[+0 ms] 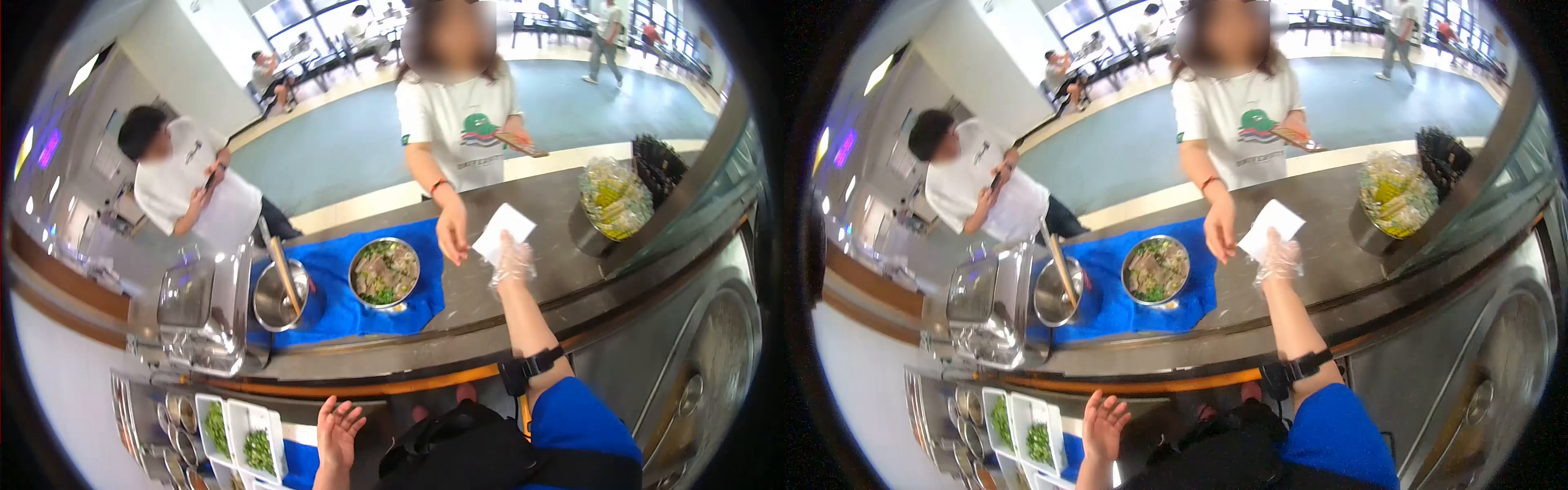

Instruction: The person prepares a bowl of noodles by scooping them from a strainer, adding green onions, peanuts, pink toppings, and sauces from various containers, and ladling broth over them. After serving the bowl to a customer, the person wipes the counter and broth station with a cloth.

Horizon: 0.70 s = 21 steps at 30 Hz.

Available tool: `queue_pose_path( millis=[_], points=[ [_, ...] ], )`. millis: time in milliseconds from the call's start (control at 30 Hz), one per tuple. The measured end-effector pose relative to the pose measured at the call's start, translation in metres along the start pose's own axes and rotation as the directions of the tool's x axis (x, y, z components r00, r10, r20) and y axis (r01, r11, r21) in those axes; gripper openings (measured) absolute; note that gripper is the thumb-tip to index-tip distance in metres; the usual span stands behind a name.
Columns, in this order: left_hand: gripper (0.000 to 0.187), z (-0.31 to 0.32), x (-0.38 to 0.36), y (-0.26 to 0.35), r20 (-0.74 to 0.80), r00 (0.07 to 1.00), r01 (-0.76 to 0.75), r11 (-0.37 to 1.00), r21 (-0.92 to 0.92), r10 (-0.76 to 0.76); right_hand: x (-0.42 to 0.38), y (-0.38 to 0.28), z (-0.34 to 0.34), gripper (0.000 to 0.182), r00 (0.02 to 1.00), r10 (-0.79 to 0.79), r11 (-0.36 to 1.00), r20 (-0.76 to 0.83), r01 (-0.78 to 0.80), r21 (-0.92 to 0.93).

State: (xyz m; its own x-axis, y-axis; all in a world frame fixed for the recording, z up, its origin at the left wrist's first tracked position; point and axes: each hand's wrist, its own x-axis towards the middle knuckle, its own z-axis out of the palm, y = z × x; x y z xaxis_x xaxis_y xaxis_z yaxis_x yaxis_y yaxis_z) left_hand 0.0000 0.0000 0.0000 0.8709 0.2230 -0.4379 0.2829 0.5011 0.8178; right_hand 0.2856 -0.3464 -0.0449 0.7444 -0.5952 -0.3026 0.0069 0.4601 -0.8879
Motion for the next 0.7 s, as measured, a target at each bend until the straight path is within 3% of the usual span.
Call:
queue_pose_path(
  millis=[33, 67, 100, 133, 167, 200, 233, 267, 300, 333, 367, 433, 467, 500, 567, 633, 667, 700],
  points=[
    [0.061, 0.005, -0.012, 0.007, 0.002, 1.000, -0.005, 1.000, 0.000, 0.005, -0.021, -0.012, 0.000, 0.034, 0.997, 0.029, 0.995, 0.069, -0.035, 0.092],
    [0.057, 0.014, -0.024, 0.015, 0.015, 0.999, -0.030, 0.997, 0.077, 0.029, -0.038, -0.017, -0.001, 0.029, 0.976, 0.052, 0.997, 0.209, -0.064, 0.048],
    [0.058, 0.027, 0.013, -0.036, 0.074, 0.997, -0.021, 0.998, -0.066, 0.026, -0.028, -0.038, 0.005, 0.026, 0.914, -0.006, 0.971, 0.405, 0.102, -0.216],
    [0.059, 0.019, 0.001, -0.024, 0.055, 0.998, -0.005, 1.000, -0.028, 0.006, -0.072, -0.038, 0.012, 0.023, 0.827, 0.093, 0.913, 0.554, 0.152, -0.379],
    [0.059, 0.013, -0.007, -0.013, 0.054, 0.998, -0.024, 1.000, -0.003, 0.024, -0.111, -0.036, 0.022, 0.020, 0.700, 0.201, 0.832, 0.685, 0.247, -0.497],
    [0.059, 0.007, -0.019, -0.002, 0.042, 0.999, 0.000, 0.999, 0.035, -0.001, -0.147, -0.025, 0.024, 0.019, 0.445, 0.420, 0.777, 0.791, 0.273, -0.567],
    [0.059, 0.005, -0.025, 0.002, 0.073, 0.997, -0.004, 0.998, 0.059, 0.000, -0.176, -0.017, 0.028, 0.018, 0.141, 0.593, 0.720, 0.793, 0.349, -0.600],
    [0.053, 0.000, -0.033, 0.003, 0.125, 0.992, -0.038, 0.998, 0.054, 0.031, -0.217, -0.025, 0.040, 0.020, 0.025, 0.718, 0.550, 0.696, 0.593, -0.588],
    [0.048, -0.009, -0.041, 0.003, 0.179, 0.981, -0.079, 0.996, 0.051, 0.069, -0.253, -0.028, 0.049, 0.021, -0.052, 0.819, 0.374, 0.572, 0.804, -0.462],
    [0.042, -0.021, -0.053, 0.004, 0.147, 0.987, -0.087, 0.984, 0.154, 0.064, -0.275, -0.006, 0.044, 0.028, -0.240, 0.806, 0.517, 0.541, 0.729, -0.448],
    [0.037, -0.034, -0.065, 0.004, 0.122, 0.991, -0.085, 0.962, 0.258, 0.055, -0.293, 0.011, 0.041, 0.029, -0.336, 0.785, 0.583, 0.521, 0.686, -0.436],
    [0.025, -0.048, -0.102, 0.005, -0.054, 0.997, -0.035, 0.984, 0.176, 0.045, -0.325, 0.030, 0.032, 0.031, -0.491, 0.730, 0.682, 0.476, 0.575, -0.452],
    [0.021, -0.059, -0.117, 0.005, -0.131, 0.986, -0.092, 0.992, 0.087, 0.103, -0.338, 0.030, 0.038, 0.036, -0.519, 0.763, 0.646, 0.385, 0.595, -0.478],
    [0.018, -0.074, -0.132, 0.002, -0.173, 0.976, -0.134, 0.991, 0.013, 0.134, -0.359, 0.017, 0.054, 0.034, -0.459, 0.851, 0.524, 0.254, 0.746, -0.410],
    [0.020, -0.103, -0.168, 0.003, -0.239, 0.954, -0.204, 0.976, -0.073, 0.181, -0.386, 0.036, 0.044, 0.020, -0.518, 0.731, 0.682, 0.444, 0.532, -0.502],
    [0.013, -0.135, -0.205, -0.001, -0.205, 0.962, -0.196, 0.978, -0.070, 0.178, -0.434, 0.034, 0.037, 0.018, -0.442, 0.699, 0.694, 0.562, 0.228, -0.683],
    [0.012, -0.154, -0.225, -0.004, -0.175, 0.968, -0.189, 0.981, -0.035, 0.180, -0.459, 0.045, 0.031, 0.017, -0.409, 0.659, 0.727, 0.632, 0.130, -0.674],
    [0.012, -0.170, -0.242, -0.007, -0.145, 0.974, -0.179, 0.984, -0.006, 0.176, -0.480, 0.039, 0.035, 0.010, -0.444, 0.709, 0.654, 0.548, 0.124, -0.747]
  ],
)
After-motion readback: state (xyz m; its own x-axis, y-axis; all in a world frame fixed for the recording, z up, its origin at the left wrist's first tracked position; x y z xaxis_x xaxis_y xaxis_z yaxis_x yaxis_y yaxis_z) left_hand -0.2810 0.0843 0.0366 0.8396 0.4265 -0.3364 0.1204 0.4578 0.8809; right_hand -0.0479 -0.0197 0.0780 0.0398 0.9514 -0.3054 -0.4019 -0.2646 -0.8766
